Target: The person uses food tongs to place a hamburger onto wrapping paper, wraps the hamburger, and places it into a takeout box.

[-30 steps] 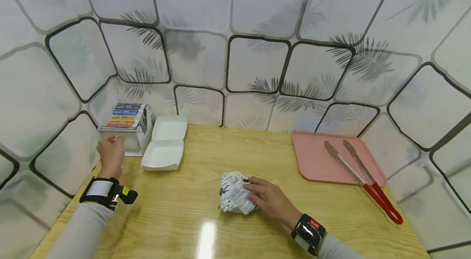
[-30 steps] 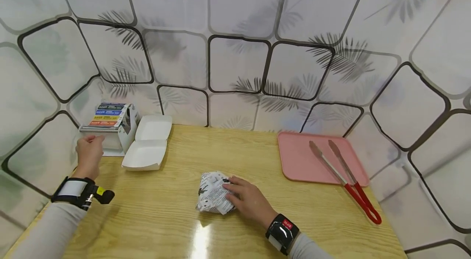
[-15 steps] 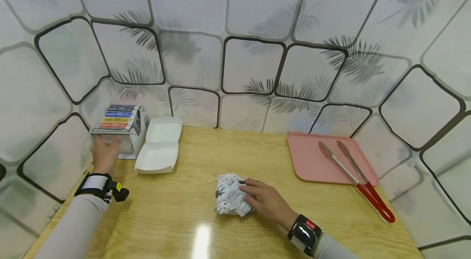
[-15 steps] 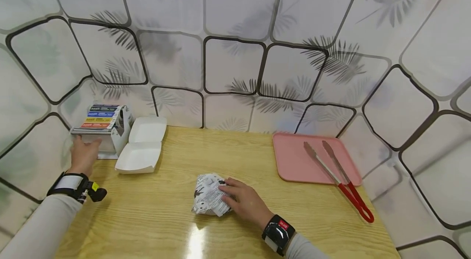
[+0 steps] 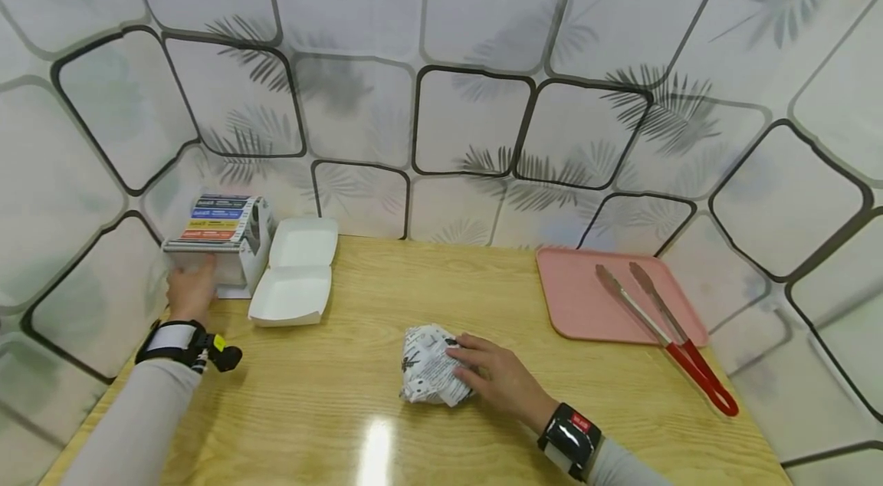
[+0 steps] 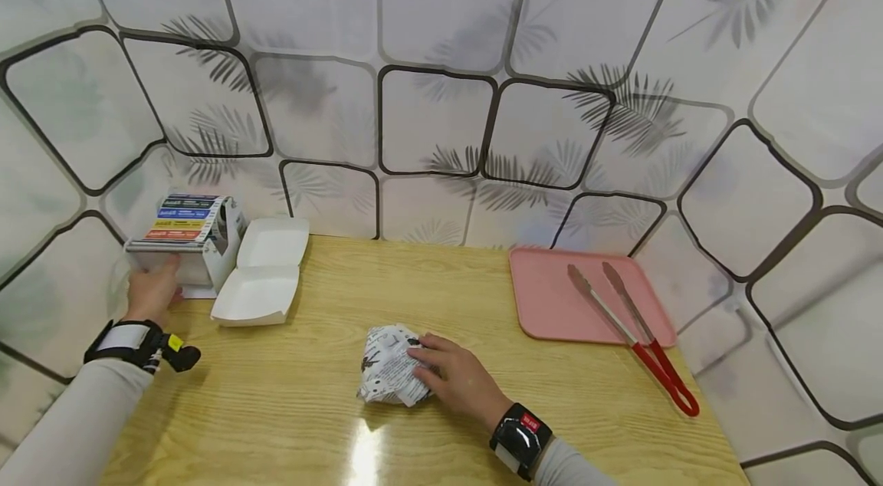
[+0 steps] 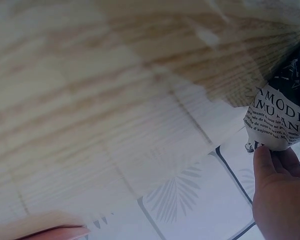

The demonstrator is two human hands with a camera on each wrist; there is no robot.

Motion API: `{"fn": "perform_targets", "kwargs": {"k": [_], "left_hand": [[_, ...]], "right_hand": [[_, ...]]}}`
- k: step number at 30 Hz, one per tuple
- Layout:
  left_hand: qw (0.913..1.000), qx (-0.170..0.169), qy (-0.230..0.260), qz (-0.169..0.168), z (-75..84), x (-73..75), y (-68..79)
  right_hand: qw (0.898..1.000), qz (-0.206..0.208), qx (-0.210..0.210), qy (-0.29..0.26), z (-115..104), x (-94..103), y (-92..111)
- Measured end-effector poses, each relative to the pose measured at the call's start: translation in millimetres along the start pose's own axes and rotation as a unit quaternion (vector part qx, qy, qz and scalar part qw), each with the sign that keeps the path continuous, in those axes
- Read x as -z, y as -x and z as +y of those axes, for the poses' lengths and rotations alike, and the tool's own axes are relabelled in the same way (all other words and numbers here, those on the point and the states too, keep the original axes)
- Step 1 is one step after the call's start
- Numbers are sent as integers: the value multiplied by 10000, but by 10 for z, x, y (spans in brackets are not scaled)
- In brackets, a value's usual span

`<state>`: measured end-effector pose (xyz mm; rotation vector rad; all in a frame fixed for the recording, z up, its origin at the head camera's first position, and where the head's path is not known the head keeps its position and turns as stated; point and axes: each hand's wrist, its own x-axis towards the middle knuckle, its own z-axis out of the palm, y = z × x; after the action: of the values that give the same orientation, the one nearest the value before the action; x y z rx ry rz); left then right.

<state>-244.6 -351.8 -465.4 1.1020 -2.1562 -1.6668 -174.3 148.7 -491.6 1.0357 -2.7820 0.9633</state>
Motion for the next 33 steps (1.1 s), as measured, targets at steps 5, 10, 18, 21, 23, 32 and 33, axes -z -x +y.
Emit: {"fn": "perform_targets", "kwargs": {"k": [5,10,18,21,23,32,33], "left_hand": [[9977,234,602,-195,-30,34,-37],[9929,297,1151,-89,-45,46,-41],[9765,825,1982,-193,-102,70,-133],[9796,901,1757,-384,-139,119,-180],[9808,925,1642,-509,-180,153,-235],[9820,769,1607,-621,-130,175,-210],[9806,817,1661,-652,-103,179,-177]], "right_hand": [[9999,-46,75,111,-13,-16,-8],[9998,-128,50,143,-31,-13,-9],[9997,-170,8,150,-40,-12,-7],[9997,-172,-1,157,-38,-15,-5],[9997,-182,-2,158,-36,-18,-5],[9997,-130,-10,206,-38,5,-11],[9997,-125,-9,203,-36,7,-12]]}}
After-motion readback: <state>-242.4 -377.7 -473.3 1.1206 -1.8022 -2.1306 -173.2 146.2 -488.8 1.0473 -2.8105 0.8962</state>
